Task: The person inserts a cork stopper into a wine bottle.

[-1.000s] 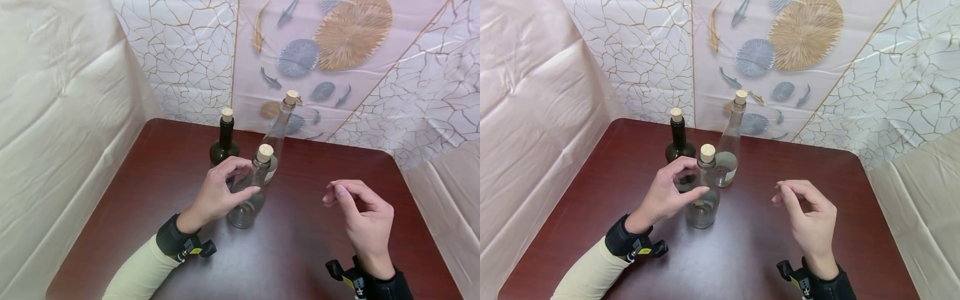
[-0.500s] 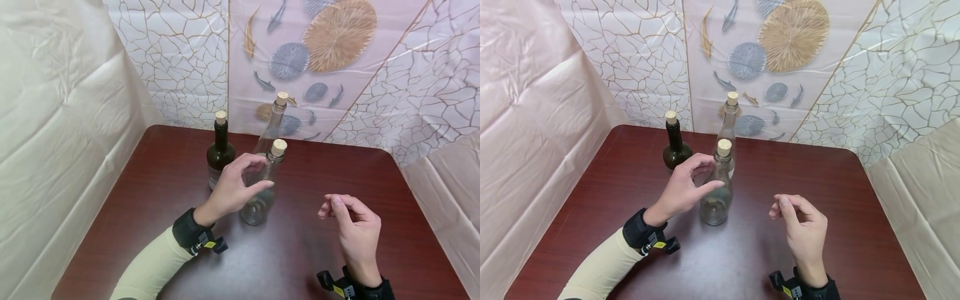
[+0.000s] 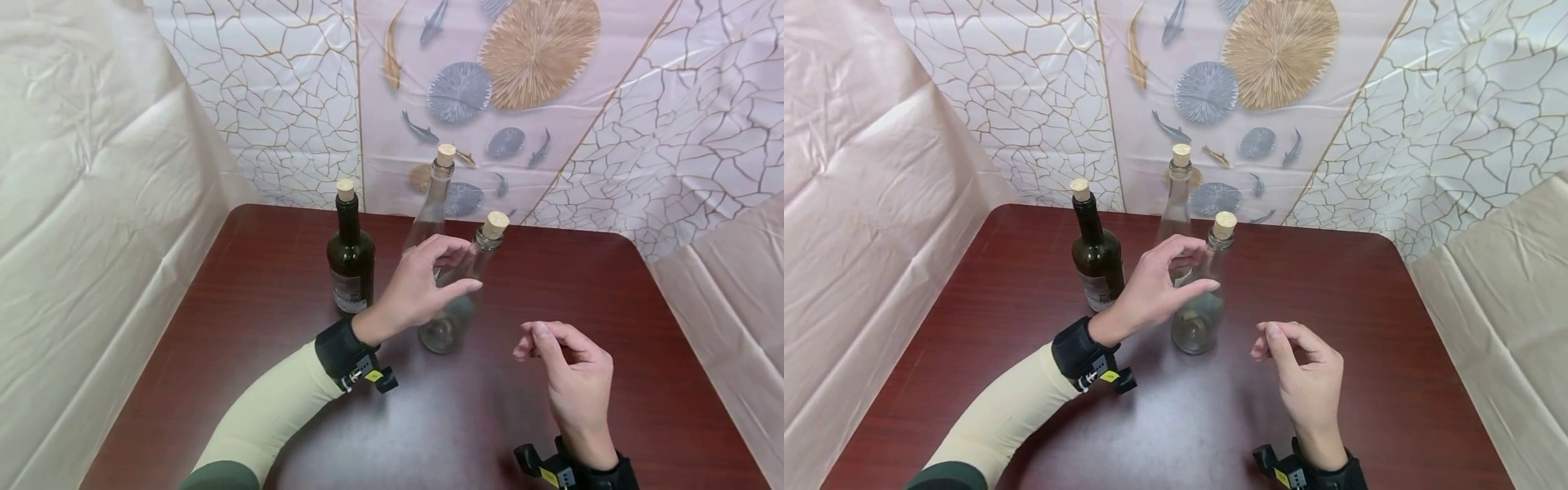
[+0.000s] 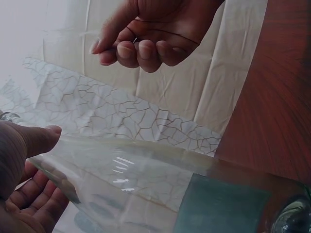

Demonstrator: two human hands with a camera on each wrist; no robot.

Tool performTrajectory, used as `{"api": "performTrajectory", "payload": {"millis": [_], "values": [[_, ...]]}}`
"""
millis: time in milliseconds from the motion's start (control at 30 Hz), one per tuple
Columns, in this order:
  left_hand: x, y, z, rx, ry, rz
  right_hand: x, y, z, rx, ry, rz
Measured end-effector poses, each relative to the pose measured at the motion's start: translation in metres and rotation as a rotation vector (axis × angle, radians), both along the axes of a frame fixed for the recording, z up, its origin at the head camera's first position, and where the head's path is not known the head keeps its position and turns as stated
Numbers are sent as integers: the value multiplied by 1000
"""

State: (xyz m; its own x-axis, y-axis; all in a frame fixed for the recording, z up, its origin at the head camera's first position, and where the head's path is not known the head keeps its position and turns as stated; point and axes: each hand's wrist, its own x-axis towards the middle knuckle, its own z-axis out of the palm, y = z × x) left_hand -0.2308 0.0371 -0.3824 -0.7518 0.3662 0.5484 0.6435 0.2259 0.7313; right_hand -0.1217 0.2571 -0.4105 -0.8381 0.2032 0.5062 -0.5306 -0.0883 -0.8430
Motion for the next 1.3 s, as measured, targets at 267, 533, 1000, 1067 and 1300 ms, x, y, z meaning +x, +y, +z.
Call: {"api": "performTrajectory", "payload": {"millis": [267,533,1000,1067,1300], "values": [[-10,16,2,-28,28,-1,0,1,-3,-1,-13,-1],[-16,28,6,-49,-28,-30,1,5,-5,-42,-9,26],[-29,48,8,-77,-50,-32,5,10,-7,-55,-39,7],[-30,50,7,-82,-60,-34,6,11,-6,-42,-64,-10],[-29,54,4,-95,-70,-23,9,12,-5,29,-142,-64]]}}
